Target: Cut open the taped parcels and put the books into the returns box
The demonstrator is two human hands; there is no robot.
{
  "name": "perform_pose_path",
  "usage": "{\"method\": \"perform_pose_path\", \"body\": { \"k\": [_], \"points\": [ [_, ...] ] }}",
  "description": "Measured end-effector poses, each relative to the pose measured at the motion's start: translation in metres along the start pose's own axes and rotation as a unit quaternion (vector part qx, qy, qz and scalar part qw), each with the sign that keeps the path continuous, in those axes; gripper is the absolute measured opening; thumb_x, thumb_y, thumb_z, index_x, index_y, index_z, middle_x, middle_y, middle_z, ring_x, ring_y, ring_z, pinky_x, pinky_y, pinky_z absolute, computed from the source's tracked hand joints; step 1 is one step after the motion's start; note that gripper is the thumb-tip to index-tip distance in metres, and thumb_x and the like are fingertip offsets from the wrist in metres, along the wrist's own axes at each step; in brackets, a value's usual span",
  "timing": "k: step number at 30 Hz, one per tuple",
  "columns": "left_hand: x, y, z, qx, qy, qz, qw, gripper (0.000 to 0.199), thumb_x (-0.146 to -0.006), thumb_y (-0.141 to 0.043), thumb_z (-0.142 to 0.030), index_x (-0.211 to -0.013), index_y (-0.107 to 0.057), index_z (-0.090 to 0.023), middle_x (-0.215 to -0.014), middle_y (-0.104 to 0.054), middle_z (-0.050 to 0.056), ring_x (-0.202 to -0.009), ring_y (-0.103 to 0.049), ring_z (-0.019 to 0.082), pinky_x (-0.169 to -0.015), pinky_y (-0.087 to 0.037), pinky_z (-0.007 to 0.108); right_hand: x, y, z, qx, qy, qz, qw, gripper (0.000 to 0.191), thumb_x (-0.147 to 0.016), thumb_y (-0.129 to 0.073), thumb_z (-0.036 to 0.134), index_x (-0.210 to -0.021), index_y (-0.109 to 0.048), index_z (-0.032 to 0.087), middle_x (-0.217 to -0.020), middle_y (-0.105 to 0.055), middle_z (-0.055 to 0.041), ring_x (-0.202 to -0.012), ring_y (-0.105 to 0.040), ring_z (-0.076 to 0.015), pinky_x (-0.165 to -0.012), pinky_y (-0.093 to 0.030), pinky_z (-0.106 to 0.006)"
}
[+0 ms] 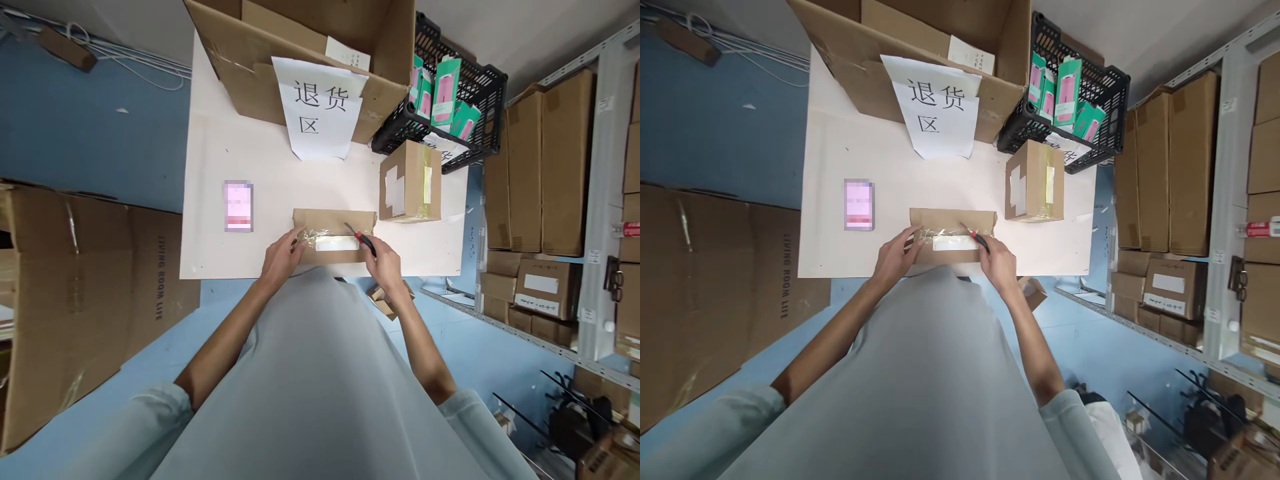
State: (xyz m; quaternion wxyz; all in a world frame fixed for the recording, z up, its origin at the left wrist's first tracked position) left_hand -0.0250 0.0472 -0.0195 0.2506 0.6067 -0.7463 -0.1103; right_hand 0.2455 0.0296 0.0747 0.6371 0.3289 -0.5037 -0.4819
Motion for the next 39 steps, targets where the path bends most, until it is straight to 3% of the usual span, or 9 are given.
{"method": "perform_pose_path", "body": {
  "k": [4,8,14,21,27,31,36,39],
  "points": [
    [-0.003,-0.001,0.005,0.007,0.0,0.003,1.0,0.043,-0.107,-0.056,-0.042,-0.144,-0.071,-0.028,-0.145,-0.076,0.006,-0.118,-0.078,0.028,-0.106,-0.063,0.041,-0.012,-0.001,0.055,0.129,0.105,0.115,0.979,0.044,-0.12,-0.035,0.04,-0.149,-0.064,0.023,-0.131,-0.077,-0.0119,-0.122,-0.068,-0.0251,-0.092,-0.05,-0.029],
    [-0.005,-0.001,0.006,-0.006,-0.002,0.001,1.0,0.044,-0.105,-0.057,-0.038,-0.145,-0.071,-0.028,-0.136,-0.081,0.005,-0.117,-0.08,0.03,-0.106,-0.063,0.042,-0.029,-0.008,0.086,0.235,0.159,0.177,0.942,0.044,-0.121,-0.029,0.033,-0.148,-0.063,0.021,-0.128,-0.074,-0.0149,-0.12,-0.067,-0.0256,-0.089,-0.048,-0.03],
    [-0.007,-0.003,0.011,-0.001,0.013,0.01,1.0,0.044,-0.105,-0.057,-0.039,-0.145,-0.072,-0.029,-0.122,-0.085,0.004,-0.114,-0.081,0.031,-0.101,-0.063,0.042,-0.043,-0.014,0.112,0.298,0.207,0.196,0.911,0.042,-0.116,-0.032,0.012,-0.148,-0.059,0.016,-0.129,-0.072,-0.0179,-0.121,-0.066,-0.0275,-0.088,-0.051,-0.033],
    [-0.007,-0.004,0.013,0.013,0.026,0.004,1.0,0.044,-0.106,-0.055,-0.041,-0.144,-0.073,-0.028,-0.113,-0.086,0.006,-0.113,-0.081,0.03,-0.1,-0.062,0.041,-0.047,-0.006,0.146,0.31,0.224,0.204,0.901,0.041,-0.11,-0.035,0.001,-0.135,-0.066,0.008,-0.125,-0.075,-0.0224,-0.117,-0.071,-0.0284,-0.084,-0.054,-0.034],
    [-0.008,-0.005,0.014,0.012,0.042,-0.008,0.999,0.044,-0.103,-0.057,-0.039,-0.142,-0.075,-0.028,-0.116,-0.086,0.005,-0.113,-0.081,0.028,-0.101,-0.062,0.039,-0.05,-0.009,0.122,0.321,0.198,0.22,0.9,0.041,-0.105,-0.039,-0.004,-0.125,-0.073,0.007,-0.118,-0.08,-0.0237,-0.112,-0.077,-0.0292,-0.083,-0.056,-0.034],
    [-0.009,-0.008,0.012,0.012,0.048,-0.008,0.999,0.044,-0.102,-0.057,-0.04,-0.14,-0.077,-0.029,-0.122,-0.085,0.005,-0.115,-0.081,0.029,-0.1,-0.063,0.04,-0.047,0.001,0.099,0.313,0.18,0.217,0.907,0.041,-0.104,-0.042,-0.005,-0.125,-0.075,0.007,-0.12,-0.081,-0.0241,-0.115,-0.078,-0.0301,-0.085,-0.058,-0.035],
    [-0.009,-0.006,0.009,0.007,0.066,-0.023,0.998,0.042,-0.101,-0.06,-0.042,-0.136,-0.079,-0.029,-0.128,-0.084,0.005,-0.118,-0.08,0.031,-0.101,-0.064,0.042,-0.034,0.032,0.036,0.322,0.094,0.258,0.906,0.041,-0.102,-0.047,-0.005,-0.129,-0.076,0.008,-0.119,-0.082,-0.0242,-0.117,-0.079,-0.0313,-0.089,-0.057,-0.036],
    [-0.01,-0.008,0.003,-0.015,0.066,-0.016,0.998,0.043,-0.102,-0.059,-0.044,-0.136,-0.078,-0.029,-0.123,-0.085,0.005,-0.119,-0.08,0.032,-0.101,-0.064,0.043,-0.023,0.041,0.005,0.319,0.087,0.267,0.905,0.044,-0.103,-0.046,-0.004,-0.136,-0.072,0.01,-0.121,-0.082,-0.0215,-0.117,-0.079,-0.0297,-0.088,-0.056,-0.035]
  ]
}}
Point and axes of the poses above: each hand's wrist, its own x-axis away from the middle knuckle, its own y-axis out of the back of the hand, z = x × y, the point moved 7 cm from there along -x, towards the middle knuckle
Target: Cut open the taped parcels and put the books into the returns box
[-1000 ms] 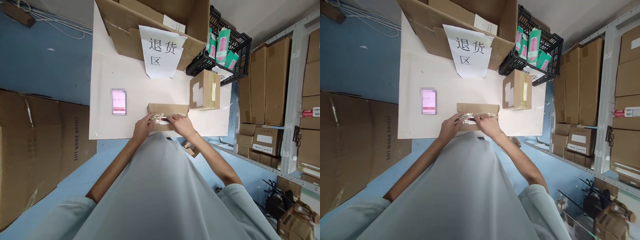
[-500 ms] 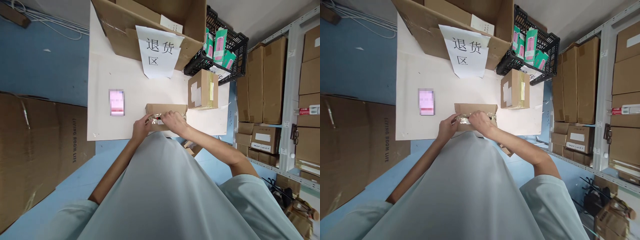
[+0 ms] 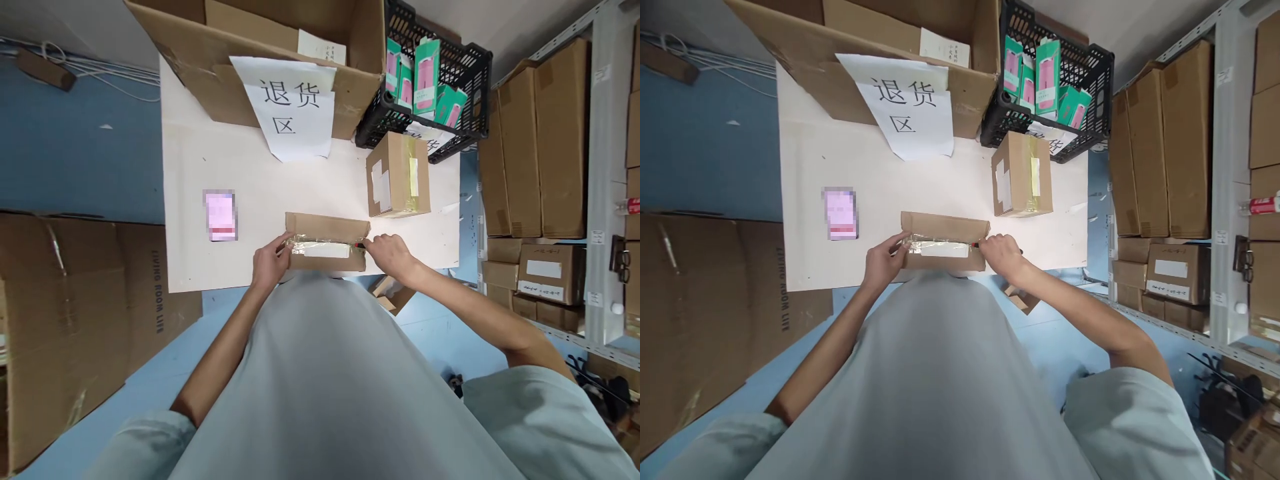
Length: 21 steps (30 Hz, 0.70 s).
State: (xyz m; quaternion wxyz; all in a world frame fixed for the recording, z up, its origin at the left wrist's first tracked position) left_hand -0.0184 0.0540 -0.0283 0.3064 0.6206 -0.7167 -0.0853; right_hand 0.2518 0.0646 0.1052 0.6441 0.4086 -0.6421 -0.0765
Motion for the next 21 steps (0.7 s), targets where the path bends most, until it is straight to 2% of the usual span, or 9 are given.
{"method": "perform_pose_path", "body": {
  "k": [8,14,21],
  "points": [
    [0.001,-0.004,-0.01,-0.056,0.017,-0.014,0.998,0.041,-0.104,-0.057,-0.043,-0.137,-0.077,-0.028,-0.126,-0.084,0.005,-0.117,-0.08,0.031,-0.103,-0.062,0.043,-0.002,-0.028,-0.002,-0.041,0.018,-0.01,0.999,0.044,-0.103,-0.046,-0.005,-0.138,-0.068,0.008,-0.125,-0.08,-0.022,-0.118,-0.077,-0.028,-0.086,-0.055,-0.032],
    [0.001,-0.006,-0.009,-0.071,0.041,-0.035,0.996,0.041,-0.103,-0.057,-0.039,-0.137,-0.077,-0.027,-0.132,-0.082,0.006,-0.115,-0.08,0.03,-0.104,-0.06,0.041,0.016,-0.048,-0.032,-0.049,-0.026,0.013,0.998,0.037,-0.102,-0.047,-0.005,-0.126,-0.071,0.009,-0.118,-0.08,-0.0209,-0.112,-0.078,-0.0274,-0.08,-0.053,-0.031],
    [0.003,-0.006,-0.008,-0.071,0.039,-0.051,0.995,0.04,-0.102,-0.059,-0.041,-0.134,-0.078,-0.026,-0.126,-0.084,0.006,-0.107,-0.081,0.029,-0.1,-0.06,0.04,0.009,-0.062,-0.041,-0.05,0.032,-0.028,0.998,0.039,-0.102,-0.046,-0.006,-0.129,-0.068,0.01,-0.122,-0.077,-0.0193,-0.115,-0.074,-0.0271,-0.076,-0.048,-0.03]
  ]
}}
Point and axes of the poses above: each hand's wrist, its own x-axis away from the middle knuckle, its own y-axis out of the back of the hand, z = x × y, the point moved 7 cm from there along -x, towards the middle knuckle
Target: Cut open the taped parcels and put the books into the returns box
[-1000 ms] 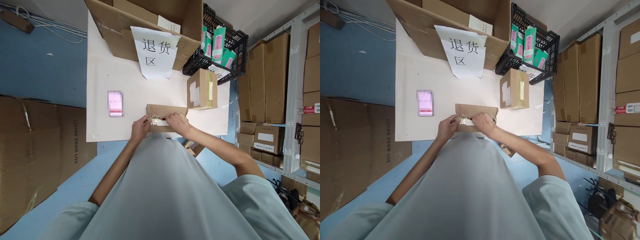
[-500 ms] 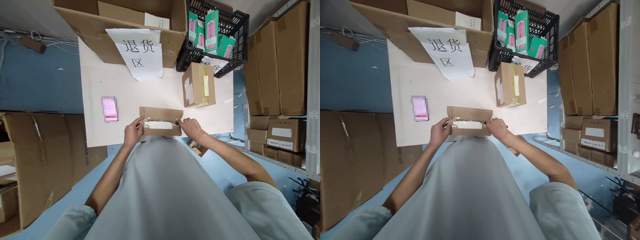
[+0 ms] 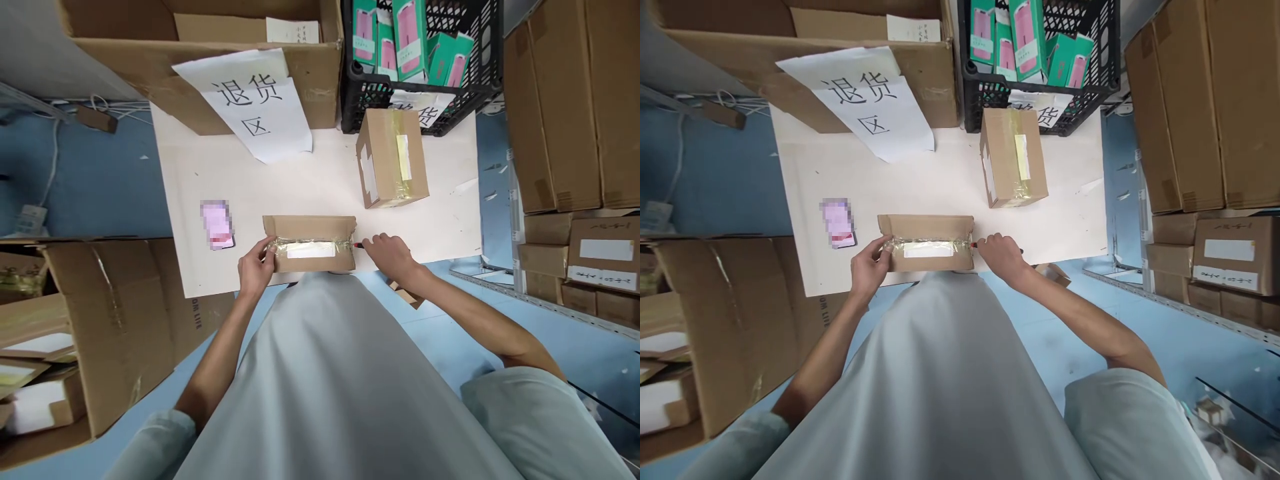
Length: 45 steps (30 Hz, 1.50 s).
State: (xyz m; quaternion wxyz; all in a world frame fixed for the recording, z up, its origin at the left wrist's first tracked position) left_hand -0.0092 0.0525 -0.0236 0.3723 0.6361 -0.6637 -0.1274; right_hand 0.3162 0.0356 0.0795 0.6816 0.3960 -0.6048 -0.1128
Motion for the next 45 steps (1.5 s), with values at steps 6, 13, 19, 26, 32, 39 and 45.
{"method": "perform_pose_path", "body": {
  "k": [6,13,19,26,32,39,45],
  "points": [
    [-0.001,-0.001,0.005,-0.004,-0.012,-0.009,1.0,0.047,-0.101,-0.061,-0.05,-0.136,-0.077,-0.023,-0.114,-0.085,0.007,-0.092,-0.078,0.025,-0.091,-0.061,0.037,0.021,0.0,0.001,-0.002,0.01,-0.034,0.999,0.045,-0.097,-0.053,-0.005,-0.138,-0.063,0.01,-0.122,-0.076,-0.0191,-0.109,-0.072,-0.0284,-0.075,-0.05,-0.032],
    [0.001,-0.005,0.009,0.002,-0.02,-0.023,1.0,0.048,-0.101,-0.06,-0.051,-0.136,-0.077,-0.022,-0.124,-0.083,0.009,-0.089,-0.077,0.023,-0.088,-0.061,0.036,-0.008,0.009,0.02,-0.044,0.051,-0.06,0.996,0.042,-0.102,-0.047,-0.004,-0.134,-0.069,0.009,-0.118,-0.079,-0.0205,-0.111,-0.074,-0.0291,-0.08,-0.053,-0.033],
    [0.002,-0.006,0.008,0.011,-0.02,-0.027,0.999,0.047,-0.1,-0.062,-0.049,-0.135,-0.078,-0.021,-0.128,-0.083,0.01,-0.094,-0.079,0.026,-0.092,-0.061,0.038,-0.028,0.012,0.029,-0.037,0.04,-0.068,0.996,0.041,-0.101,-0.044,-0.005,-0.122,-0.077,0.007,-0.118,-0.08,-0.0241,-0.112,-0.076,-0.0299,-0.081,-0.055,-0.034],
    [0.002,-0.006,0.01,0.026,-0.01,-0.03,0.999,0.047,-0.099,-0.064,-0.049,-0.135,-0.079,-0.022,-0.126,-0.083,0.01,-0.096,-0.079,0.026,-0.096,-0.061,0.04,0.005,0.021,0.006,-0.016,0.032,-0.05,0.998,0.042,-0.099,-0.048,-0.006,-0.13,-0.072,0.007,-0.12,-0.08,-0.0232,-0.111,-0.075,-0.0292,-0.081,-0.055,-0.034],
    [0.005,-0.007,0.008,0.034,-0.014,-0.031,0.999,0.047,-0.1,-0.064,-0.048,-0.135,-0.078,-0.022,-0.129,-0.083,0.01,-0.098,-0.08,0.026,-0.098,-0.061,0.039,-0.024,0.01,0.031,-0.04,0.03,-0.081,0.995,0.043,-0.103,-0.041,-0.005,-0.132,-0.072,0.004,-0.12,-0.079,-0.0255,-0.115,-0.074,-0.0303,-0.083,-0.058,-0.035],
    [0.006,-0.009,0.008,0.008,-0.006,-0.045,0.999,0.047,-0.1,-0.063,-0.05,-0.134,-0.078,-0.022,-0.123,-0.084,0.01,-0.093,-0.079,0.026,-0.094,-0.062,0.039,-0.008,0.006,0.013,-0.05,-0.039,-0.052,0.997,0.04,-0.102,-0.043,-0.007,-0.118,-0.077,0.007,-0.116,-0.08,-0.0242,-0.111,-0.076,-0.0289,-0.082,-0.056,-0.032],
    [0.009,-0.005,0.008,-0.001,-0.017,-0.04,0.999,0.044,-0.101,-0.06,-0.048,-0.135,-0.076,-0.024,-0.129,-0.082,0.009,-0.096,-0.079,0.026,-0.097,-0.063,0.041,0.009,-0.003,-0.006,-0.061,-0.033,-0.061,0.996,0.038,-0.104,-0.043,-0.003,-0.127,-0.07,0.01,-0.117,-0.079,-0.0222,-0.113,-0.075,-0.0284,-0.084,-0.052,-0.032]
  ]
}}
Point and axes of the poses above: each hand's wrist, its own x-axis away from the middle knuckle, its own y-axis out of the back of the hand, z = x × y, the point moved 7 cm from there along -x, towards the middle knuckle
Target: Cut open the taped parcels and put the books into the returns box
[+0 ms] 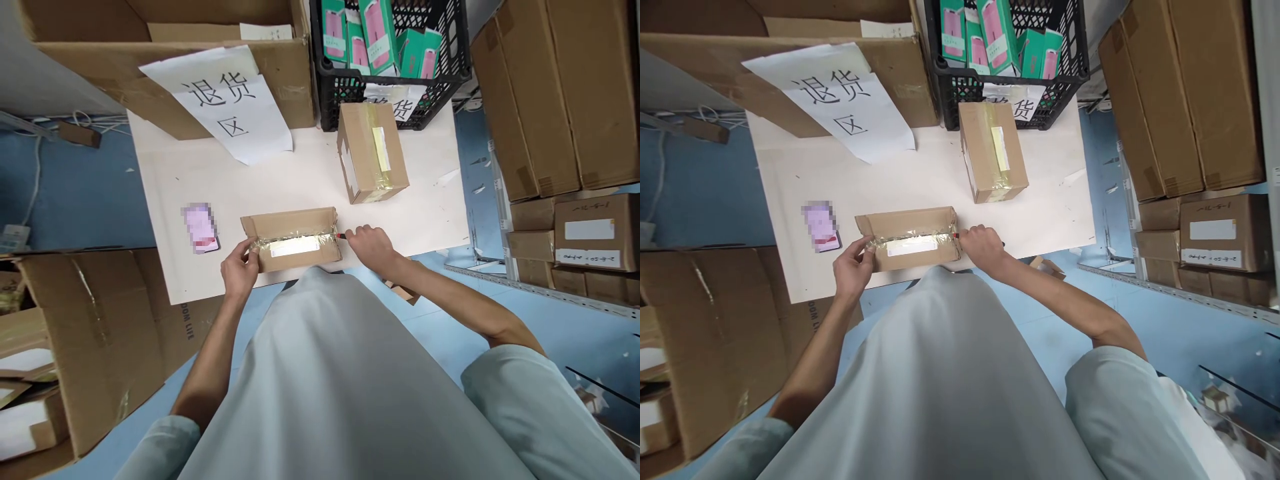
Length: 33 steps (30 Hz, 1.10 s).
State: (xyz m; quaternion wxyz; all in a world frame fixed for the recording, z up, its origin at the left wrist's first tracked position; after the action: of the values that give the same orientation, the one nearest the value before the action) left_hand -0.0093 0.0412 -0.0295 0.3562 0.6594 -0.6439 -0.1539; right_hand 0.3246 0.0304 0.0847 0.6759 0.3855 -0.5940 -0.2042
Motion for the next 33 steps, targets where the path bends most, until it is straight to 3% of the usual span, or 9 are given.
{"method": "perform_pose_path", "body": {
  "k": [3,6,8,10,12,17,24,29,33],
  "points": [
    [0.005,0.003,-0.016,-0.03,-0.042,-0.017,0.999,0.039,-0.104,-0.057,-0.041,-0.133,-0.075,-0.024,-0.139,-0.077,0.012,-0.122,-0.075,0.033,-0.111,-0.058,0.049,0.011,-0.009,-0.008,-0.052,-0.036,-0.013,0.998,0.036,-0.111,-0.038,0.007,-0.133,-0.065,0.011,-0.117,-0.079,-0.0204,-0.109,-0.076,-0.0283,-0.083,-0.052,-0.033],
    [0.012,-0.002,-0.06,-0.064,-0.162,-0.064,0.983,0.033,-0.105,-0.056,-0.032,-0.129,-0.076,-0.021,-0.161,-0.06,0.017,-0.159,-0.047,0.039,-0.131,-0.039,0.061,0.023,-0.02,-0.006,-0.124,-0.073,0.006,0.99,0.04,-0.115,-0.033,0.015,-0.147,-0.056,0.008,-0.117,-0.079,-0.0208,-0.106,-0.078,-0.0287,-0.085,-0.054,-0.034],
    [0.017,-0.023,-0.097,-0.059,-0.259,-0.028,0.964,0.034,-0.108,-0.053,-0.029,-0.133,-0.074,-0.022,-0.163,-0.058,0.016,-0.163,-0.041,0.037,-0.134,-0.035,0.061,0.028,-0.026,0.003,-0.166,-0.088,0.024,0.982,0.05,-0.115,-0.034,0.017,-0.164,-0.04,0.005,-0.117,-0.08,-0.0206,-0.106,-0.078,-0.0289,-0.089,-0.055,-0.036],
    [0.019,-0.055,-0.128,-0.051,-0.332,0.057,0.94,0.037,-0.111,-0.05,-0.03,-0.141,-0.07,-0.024,-0.157,-0.064,0.013,-0.158,-0.048,0.034,-0.131,-0.038,0.059,0.029,-0.028,0.014,-0.191,-0.097,0.024,0.976,0.059,-0.115,-0.034,0.019,-0.173,-0.026,0.008,-0.119,-0.081,-0.02,-0.109,-0.079,-0.0294,-0.094,-0.056,-0.037],
    [0.018,-0.084,-0.145,-0.062,-0.357,0.111,0.925,0.038,-0.111,-0.05,-0.033,-0.142,-0.07,-0.024,-0.15,-0.069,0.013,-0.149,-0.055,0.035,-0.125,-0.044,0.058,0.027,-0.028,0.023,-0.202,-0.108,0.016,0.973,0.06,-0.115,-0.034,0.019,-0.175,-0.027,0.012,-0.121,-0.081,-0.0203,-0.113,-0.079,-0.0302,-0.098,-0.056,-0.039],
    [0.007,-0.122,-0.143,-0.099,-0.347,0.136,0.923,0.035,-0.11,-0.051,-0.029,-0.131,-0.077,-0.021,-0.122,-0.077,0.017,-0.116,-0.067,0.036,-0.099,-0.052,0.053,0.018,-0.024,0.037,-0.211,-0.154,0.003,0.965,0.06,-0.113,-0.038,0.014,-0.172,-0.035,0.008,-0.119,-0.08,-0.0243,-0.115,-0.08,-0.0313,-0.095,-0.06,-0.038],
    [-0.001,-0.127,-0.131,-0.021,-0.317,0.12,0.941,0.03,-0.113,-0.049,-0.034,-0.118,-0.077,-0.024,-0.11,-0.075,0.012,-0.106,-0.066,0.031,-0.096,-0.053,0.046,0.015,-0.01,0.047,-0.204,-0.178,-0.005,0.963,0.058,-0.11,-0.042,0.01,-0.169,-0.042,0.008,-0.12,-0.08,-0.024,-0.116,-0.08,-0.0289,-0.094,-0.062,-0.035],
    [0.0,-0.13,-0.131,0.018,-0.306,0.117,0.944,0.028,-0.113,-0.048,-0.03,-0.115,-0.075,-0.024,-0.112,-0.075,0.012,-0.107,-0.066,0.03,-0.098,-0.052,0.046,-0.009,-0.004,0.06,-0.209,-0.201,0.01,0.957,0.046,-0.111,-0.042,0.005,-0.155,-0.056,0.009,-0.125,-0.079,-0.0235,-0.118,-0.08,-0.0255,-0.096,-0.062,-0.031],
    [-0.001,-0.131,-0.129,0.022,-0.298,0.104,0.949,0.027,-0.112,-0.05,-0.03,-0.112,-0.076,-0.023,-0.11,-0.076,0.012,-0.105,-0.065,0.031,-0.097,-0.052,0.048,-0.012,-0.001,0.069,-0.197,-0.21,0.016,0.958,0.047,-0.111,-0.042,0.005,-0.156,-0.055,0.01,-0.124,-0.079,-0.0235,-0.117,-0.08,-0.0243,-0.094,-0.062,-0.03]
  ]
}}
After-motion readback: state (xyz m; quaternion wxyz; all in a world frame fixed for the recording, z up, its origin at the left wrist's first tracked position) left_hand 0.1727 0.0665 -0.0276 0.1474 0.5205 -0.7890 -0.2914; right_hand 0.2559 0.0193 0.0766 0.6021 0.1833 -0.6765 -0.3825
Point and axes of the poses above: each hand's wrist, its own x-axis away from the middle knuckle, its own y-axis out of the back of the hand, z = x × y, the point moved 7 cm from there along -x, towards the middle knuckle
